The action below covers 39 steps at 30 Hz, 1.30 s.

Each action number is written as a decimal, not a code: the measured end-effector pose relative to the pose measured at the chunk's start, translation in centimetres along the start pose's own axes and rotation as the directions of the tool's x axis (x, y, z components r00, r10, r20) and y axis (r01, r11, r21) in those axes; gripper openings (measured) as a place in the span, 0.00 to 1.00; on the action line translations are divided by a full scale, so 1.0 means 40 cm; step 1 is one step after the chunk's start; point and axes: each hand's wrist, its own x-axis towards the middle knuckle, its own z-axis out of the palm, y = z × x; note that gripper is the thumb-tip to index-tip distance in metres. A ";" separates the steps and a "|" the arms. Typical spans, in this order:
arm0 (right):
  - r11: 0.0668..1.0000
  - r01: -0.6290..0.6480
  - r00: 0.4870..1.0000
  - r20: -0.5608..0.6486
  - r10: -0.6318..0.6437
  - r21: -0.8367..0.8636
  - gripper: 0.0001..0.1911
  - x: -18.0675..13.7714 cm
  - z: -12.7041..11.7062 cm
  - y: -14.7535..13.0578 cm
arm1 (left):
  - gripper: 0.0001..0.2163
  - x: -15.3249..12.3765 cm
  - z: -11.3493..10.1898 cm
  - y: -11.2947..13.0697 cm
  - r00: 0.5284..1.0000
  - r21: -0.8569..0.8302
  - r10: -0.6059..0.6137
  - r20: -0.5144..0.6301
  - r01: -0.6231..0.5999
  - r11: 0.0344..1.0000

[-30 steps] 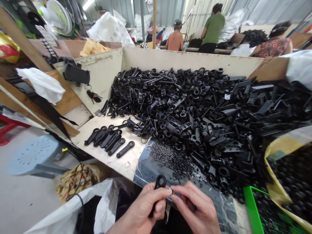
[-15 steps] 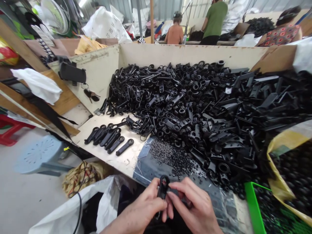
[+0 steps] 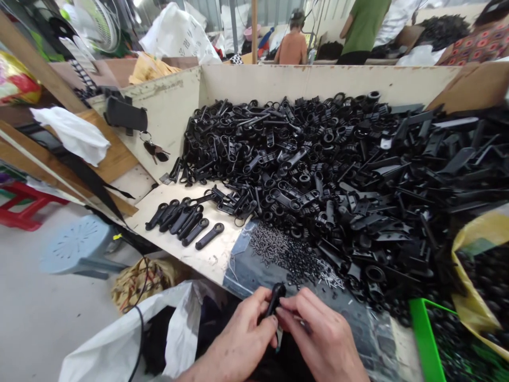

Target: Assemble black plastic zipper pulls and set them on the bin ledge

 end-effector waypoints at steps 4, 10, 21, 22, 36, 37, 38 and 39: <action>0.993 -0.101 0.995 0.006 0.101 0.063 0.16 0.003 0.005 -0.008 | 0.06 -0.001 -0.002 -0.001 1.000 -0.011 -0.005 0.015 0.005 1.000; 0.986 -0.157 0.987 -0.035 0.160 0.063 0.20 -0.003 0.019 -0.019 | 0.10 0.006 -0.006 -0.019 1.000 -0.007 0.007 0.005 -0.007 1.000; 0.929 -0.315 0.944 -0.036 0.327 0.193 0.15 -0.022 0.046 -0.021 | 0.09 0.002 -0.002 0.008 0.999 -0.095 -0.044 0.002 0.044 0.994; 0.912 -0.348 0.932 -0.021 0.361 0.216 0.14 -0.025 0.050 -0.019 | 0.09 0.000 -0.003 0.006 1.000 -0.031 -0.016 -0.020 0.015 0.999; 0.843 -0.379 0.902 -0.048 0.428 0.382 0.17 -0.029 0.009 0.037 | 0.12 0.040 -0.030 0.005 0.992 -0.377 -0.120 0.038 0.126 0.918; 0.845 -0.388 0.888 -0.095 0.449 0.367 0.18 -0.031 -0.008 0.052 | 0.13 0.046 -0.033 0.011 0.993 -0.361 -0.115 0.020 0.114 0.925; 0.857 -0.393 0.876 -0.148 0.460 0.334 0.17 -0.036 -0.026 0.065 | 0.13 0.051 -0.036 0.017 0.994 -0.330 -0.109 -0.003 0.101 0.939; 0.875 -0.391 0.872 -0.190 0.452 0.286 0.16 -0.042 -0.042 0.074 | 0.14 0.055 -0.039 0.022 0.994 -0.289 -0.103 -0.028 0.091 0.953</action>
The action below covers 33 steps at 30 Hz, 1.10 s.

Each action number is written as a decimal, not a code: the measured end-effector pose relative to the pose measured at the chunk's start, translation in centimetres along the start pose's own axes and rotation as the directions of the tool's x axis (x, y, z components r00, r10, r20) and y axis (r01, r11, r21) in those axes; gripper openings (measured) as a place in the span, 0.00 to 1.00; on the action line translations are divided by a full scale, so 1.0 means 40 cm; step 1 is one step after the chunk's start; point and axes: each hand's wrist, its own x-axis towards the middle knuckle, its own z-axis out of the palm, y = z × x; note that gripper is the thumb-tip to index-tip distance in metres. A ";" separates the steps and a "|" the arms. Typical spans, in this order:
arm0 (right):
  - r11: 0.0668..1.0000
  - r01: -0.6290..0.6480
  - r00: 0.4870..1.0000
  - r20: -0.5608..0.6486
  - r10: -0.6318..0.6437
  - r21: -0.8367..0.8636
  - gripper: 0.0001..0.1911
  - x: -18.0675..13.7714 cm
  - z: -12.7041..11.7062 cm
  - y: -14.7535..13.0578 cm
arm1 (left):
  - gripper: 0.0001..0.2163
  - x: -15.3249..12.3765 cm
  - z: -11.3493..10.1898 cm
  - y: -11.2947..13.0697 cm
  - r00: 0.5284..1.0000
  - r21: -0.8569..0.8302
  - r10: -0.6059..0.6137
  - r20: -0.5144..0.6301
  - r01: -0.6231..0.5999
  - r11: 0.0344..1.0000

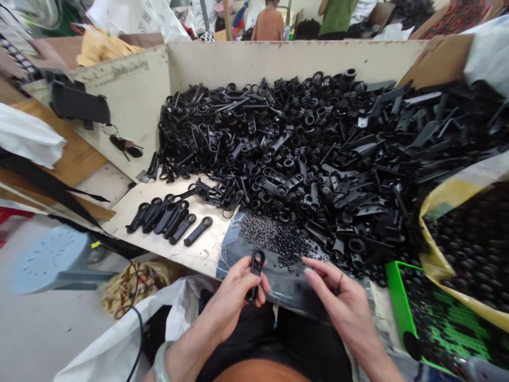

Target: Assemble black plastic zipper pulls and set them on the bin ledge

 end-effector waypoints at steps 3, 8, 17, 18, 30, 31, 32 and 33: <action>0.986 0.097 0.995 0.035 -0.093 -0.133 0.12 -0.011 -0.035 0.004 | 0.13 0.000 -0.003 0.011 0.999 0.115 0.027 -0.029 -0.024 0.993; 0.944 0.215 0.971 0.156 -0.180 -0.251 0.12 -0.039 -0.035 -0.007 | 0.15 -0.017 -0.019 0.006 0.998 0.053 -0.008 -0.063 0.011 0.999; 0.809 0.413 0.910 0.225 -0.348 -0.418 0.17 -0.028 -0.005 0.029 | 0.20 -0.019 -0.019 0.001 0.995 -0.146 -0.096 -0.017 0.092 0.985; 0.804 0.423 0.906 0.225 -0.359 -0.418 0.17 -0.027 -0.003 0.031 | 0.20 -0.019 -0.018 0.001 0.996 -0.149 -0.092 -0.014 0.089 0.985; 0.847 0.348 0.935 0.210 -0.285 -0.402 0.14 -0.033 -0.006 0.037 | 0.17 0.004 -0.033 -0.061 0.857 0.708 0.512 0.063 -0.400 0.582; 0.852 0.340 0.938 0.213 -0.274 -0.399 0.14 -0.032 -0.006 0.038 | 0.18 0.012 -0.039 -0.063 0.793 0.811 0.595 0.129 -0.430 0.397; 0.855 0.331 0.940 0.216 -0.263 -0.399 0.13 -0.032 -0.005 0.039 | 0.20 0.020 -0.045 -0.062 0.748 0.879 0.634 0.196 -0.420 0.224; 0.859 0.322 0.943 0.217 -0.253 -0.398 0.13 -0.032 -0.005 0.039 | 0.22 0.030 -0.050 -0.060 0.730 0.920 0.637 0.248 -0.384 0.082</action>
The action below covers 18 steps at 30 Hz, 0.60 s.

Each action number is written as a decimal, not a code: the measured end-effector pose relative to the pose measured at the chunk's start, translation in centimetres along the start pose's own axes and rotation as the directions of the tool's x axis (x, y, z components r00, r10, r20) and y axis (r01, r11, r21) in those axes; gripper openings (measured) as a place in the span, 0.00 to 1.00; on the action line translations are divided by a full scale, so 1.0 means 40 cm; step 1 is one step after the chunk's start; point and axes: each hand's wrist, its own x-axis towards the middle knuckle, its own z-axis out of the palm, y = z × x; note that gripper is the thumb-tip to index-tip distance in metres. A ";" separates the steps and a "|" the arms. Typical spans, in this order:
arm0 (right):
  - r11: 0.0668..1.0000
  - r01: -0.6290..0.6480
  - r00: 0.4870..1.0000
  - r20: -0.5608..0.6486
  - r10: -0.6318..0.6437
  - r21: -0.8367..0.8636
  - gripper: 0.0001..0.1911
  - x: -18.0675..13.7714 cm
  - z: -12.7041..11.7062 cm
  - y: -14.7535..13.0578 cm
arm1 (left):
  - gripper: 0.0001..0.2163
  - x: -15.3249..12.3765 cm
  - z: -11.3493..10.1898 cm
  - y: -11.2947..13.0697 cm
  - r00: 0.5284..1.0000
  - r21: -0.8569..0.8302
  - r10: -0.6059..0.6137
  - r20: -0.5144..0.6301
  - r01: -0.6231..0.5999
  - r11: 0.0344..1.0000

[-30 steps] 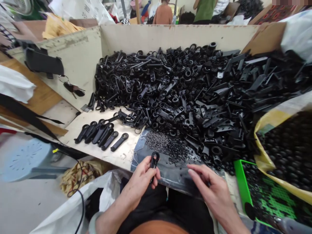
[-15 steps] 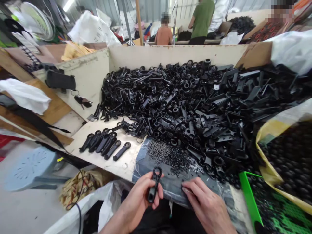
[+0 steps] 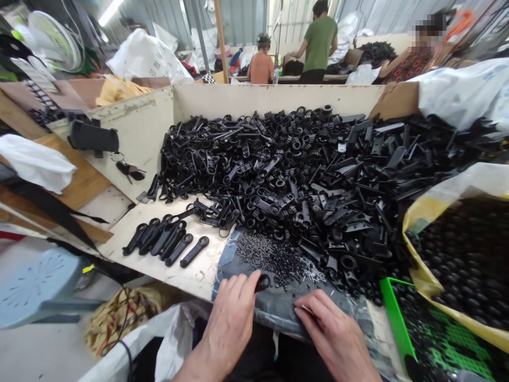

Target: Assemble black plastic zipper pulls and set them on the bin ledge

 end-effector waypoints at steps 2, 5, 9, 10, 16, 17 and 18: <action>1.000 -0.015 1.000 0.003 0.015 0.011 0.13 0.001 0.000 -0.001 | 0.24 0.014 0.002 -0.013 0.999 0.193 0.026 0.030 -0.032 0.981; 0.998 -0.041 0.999 -0.001 0.041 0.042 0.14 -0.001 -0.002 -0.002 | 0.23 0.022 0.003 -0.026 1.000 0.220 0.013 0.009 -0.015 0.975; 0.993 -0.079 0.997 0.017 0.078 0.091 0.15 0.000 -0.006 -0.001 | 0.12 0.018 -0.001 -0.026 0.990 0.030 -0.068 -0.122 0.072 0.997; 0.990 -0.090 0.996 0.024 0.088 0.108 0.15 0.002 -0.007 -0.001 | 0.09 0.022 -0.003 -0.023 0.990 0.001 -0.071 -0.122 0.071 0.997; 0.948 -0.169 0.986 0.048 0.162 0.270 0.14 0.019 -0.019 -0.015 | 0.21 0.082 -0.010 -0.012 0.983 0.084 0.173 0.064 -0.178 0.980; 0.936 -0.182 0.983 0.047 0.176 0.302 0.13 0.020 -0.020 -0.020 | 0.22 0.091 -0.008 -0.015 0.978 0.097 0.196 0.077 -0.203 0.974; 0.921 -0.200 0.980 0.047 0.196 0.334 0.13 0.020 -0.020 -0.025 | 0.21 0.097 -0.005 -0.019 0.975 0.101 0.207 0.083 -0.215 0.971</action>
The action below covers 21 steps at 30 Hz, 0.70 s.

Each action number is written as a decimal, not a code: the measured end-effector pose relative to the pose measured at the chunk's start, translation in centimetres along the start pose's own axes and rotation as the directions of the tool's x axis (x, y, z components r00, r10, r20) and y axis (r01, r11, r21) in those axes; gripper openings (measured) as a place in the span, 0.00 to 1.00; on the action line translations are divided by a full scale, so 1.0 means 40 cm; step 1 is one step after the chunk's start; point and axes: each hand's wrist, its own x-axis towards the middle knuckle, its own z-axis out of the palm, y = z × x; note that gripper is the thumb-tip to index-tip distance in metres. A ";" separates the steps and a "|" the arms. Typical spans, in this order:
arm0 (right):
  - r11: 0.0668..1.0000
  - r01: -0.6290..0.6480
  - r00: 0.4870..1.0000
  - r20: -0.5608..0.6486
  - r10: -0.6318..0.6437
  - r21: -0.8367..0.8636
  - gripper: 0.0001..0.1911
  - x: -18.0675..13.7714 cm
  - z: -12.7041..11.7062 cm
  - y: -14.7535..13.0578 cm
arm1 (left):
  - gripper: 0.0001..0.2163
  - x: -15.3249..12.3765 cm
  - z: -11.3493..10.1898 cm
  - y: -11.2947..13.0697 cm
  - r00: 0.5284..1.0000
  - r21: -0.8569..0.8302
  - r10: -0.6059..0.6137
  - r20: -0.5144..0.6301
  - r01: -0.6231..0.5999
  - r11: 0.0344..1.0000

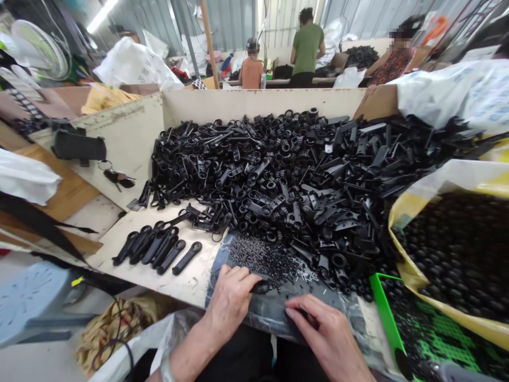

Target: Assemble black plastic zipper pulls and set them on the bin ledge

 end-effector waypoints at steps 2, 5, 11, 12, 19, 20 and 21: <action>0.994 -0.067 0.997 -0.030 0.069 0.082 0.12 -0.001 0.008 -0.009 | 0.19 0.002 0.006 -0.011 1.000 -0.013 0.002 -0.006 -0.002 1.000; 0.948 -0.176 0.976 -0.075 0.202 0.264 0.12 0.007 0.030 -0.021 | 0.16 -0.009 0.014 -0.021 0.999 -0.050 -0.026 -0.035 0.024 0.998; 0.851 -0.136 0.972 -0.096 0.213 0.507 0.14 0.054 0.071 -0.055 | 0.09 -0.039 0.008 0.027 0.944 -0.422 -0.329 -0.037 0.283 0.861; 0.844 -0.116 0.974 -0.107 0.200 0.523 0.14 0.059 0.073 -0.063 | 0.11 -0.043 0.006 0.041 0.901 -0.578 -0.434 0.021 0.365 0.730; 0.831 -0.016 0.994 -0.081 0.073 0.557 0.11 0.064 0.069 -0.105 | 0.23 -0.062 -0.007 0.100 0.775 -0.876 -0.567 0.278 0.447 0.182; 0.828 -0.004 0.995 -0.076 0.057 0.560 0.10 0.062 0.070 -0.105 | 0.23 -0.062 -0.008 0.102 0.774 -0.878 -0.568 0.281 0.446 0.174; 0.827 0.008 0.996 -0.076 0.042 0.562 0.09 0.060 0.071 -0.104 | 0.23 -0.063 -0.009 0.103 0.774 -0.879 -0.566 0.284 0.446 0.168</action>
